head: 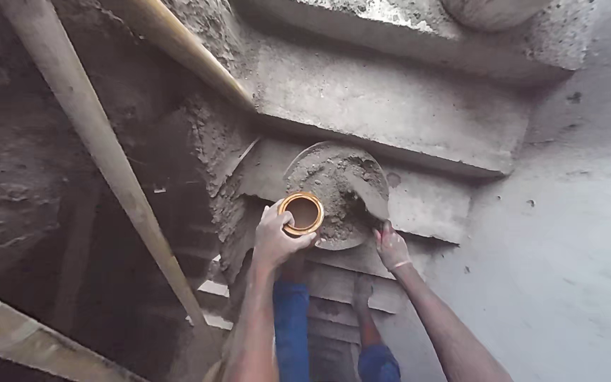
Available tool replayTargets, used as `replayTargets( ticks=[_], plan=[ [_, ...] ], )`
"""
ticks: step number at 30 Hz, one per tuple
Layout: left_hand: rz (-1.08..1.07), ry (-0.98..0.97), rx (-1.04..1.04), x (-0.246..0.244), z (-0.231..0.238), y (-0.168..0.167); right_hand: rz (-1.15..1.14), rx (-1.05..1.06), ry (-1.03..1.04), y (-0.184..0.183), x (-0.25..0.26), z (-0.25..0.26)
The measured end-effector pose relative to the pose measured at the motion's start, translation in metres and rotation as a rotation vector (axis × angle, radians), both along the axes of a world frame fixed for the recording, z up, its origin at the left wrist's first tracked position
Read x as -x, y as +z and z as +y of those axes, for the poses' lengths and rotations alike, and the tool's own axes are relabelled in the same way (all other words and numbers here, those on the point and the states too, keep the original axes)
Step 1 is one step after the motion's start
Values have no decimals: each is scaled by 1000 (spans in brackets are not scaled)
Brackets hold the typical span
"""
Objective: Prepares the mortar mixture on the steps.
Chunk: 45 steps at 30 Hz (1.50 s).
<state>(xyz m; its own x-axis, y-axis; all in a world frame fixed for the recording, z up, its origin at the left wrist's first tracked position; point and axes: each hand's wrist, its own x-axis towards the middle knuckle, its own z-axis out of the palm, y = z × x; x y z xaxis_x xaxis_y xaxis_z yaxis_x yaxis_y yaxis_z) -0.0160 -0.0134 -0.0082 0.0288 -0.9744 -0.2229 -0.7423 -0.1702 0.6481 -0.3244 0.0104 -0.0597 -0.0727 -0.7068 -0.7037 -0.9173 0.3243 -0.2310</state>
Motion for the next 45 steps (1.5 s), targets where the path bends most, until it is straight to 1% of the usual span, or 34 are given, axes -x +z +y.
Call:
replayTargets(
  ticks=[1,2,3,5,6,8,9,11,13,14,15,16,17,18,19,20,21,23,25,27,28,30,32,35,37,39,41,43,44,45],
  plan=[
    [0,5,9,1,0,-1,53,-138,-12,-5,4,-13],
    [4,10,24,1,-2,-2,76,-181,-6,-3,5,-24],
    [10,15,29,0,-2,-2,70,-150,-1,3,4,-28],
    [11,29,15,-3,3,-1,38,-11,29,11,8,-18],
    [6,35,15,-5,4,0,39,-21,26,6,12,-18],
    [-6,51,33,-10,4,4,64,-138,17,-7,20,-24],
    [-12,73,42,-14,4,6,40,-133,11,-5,19,-25],
    [-30,154,75,-25,5,10,-121,-47,-52,13,11,-16],
    [-61,246,112,-36,10,13,-339,-65,-205,44,-1,11],
    [-81,294,139,-40,10,15,-465,-143,-344,59,-12,27],
    [-102,335,175,-44,11,16,-605,-287,-540,75,-26,42],
    [-118,369,218,-47,10,17,-745,-455,-780,86,-42,58],
    [-128,398,268,-49,9,17,-853,-630,-992,93,-58,73],
    [-139,422,312,-50,9,18,-924,-783,-1145,94,-74,87],
    [-152,439,352,-51,9,18,-982,-884,-1250,91,-93,97],
    [-160,450,377,-53,8,18,-1027,-941,-1325,85,-112,103],
    [-166,456,387,-55,9,19,-1070,-968,-1380,76,-132,105],
    [-173,446,406,-59,9,19,-1131,-934,-1438,52,-168,93],
    [-166,406,419,-60,10,17,-1157,-767,-1410,17,-195,65],
    [-159,381,400,-57,13,16,-1074,-541,-1322,-25,-213,35],
    [-150,371,386,-56,14,16,-1026,-467,-1280,-40,-219,24],
    [-122,346,377,-56,11,12,-982,-357,-1260,-49,-228,13],
    [-108,327,353,-56,15,10,-968,-346,-1253,-38,-227,24],
    [-65,301,328,-57,16,11,-981,-371,-1185,-11,-217,37],
    [-49,289,316,-57,12,13,-968,-349,-1069,8,-207,42],
    [-34,281,310,-57,11,14,-901,-225,-871,23,-192,48],
    [-13,264,303,-56,11,15,-739,-31,-641,37,-171,49],
    [14,231,298,-54,9,18,-485,94,-419,51,-147,35],
    [27,213,300,-52,6,18,-359,95,-332,57,-135,23],
    [35,193,289,-50,5,19,-260,40,-267,60,-121,12]
  ],
)
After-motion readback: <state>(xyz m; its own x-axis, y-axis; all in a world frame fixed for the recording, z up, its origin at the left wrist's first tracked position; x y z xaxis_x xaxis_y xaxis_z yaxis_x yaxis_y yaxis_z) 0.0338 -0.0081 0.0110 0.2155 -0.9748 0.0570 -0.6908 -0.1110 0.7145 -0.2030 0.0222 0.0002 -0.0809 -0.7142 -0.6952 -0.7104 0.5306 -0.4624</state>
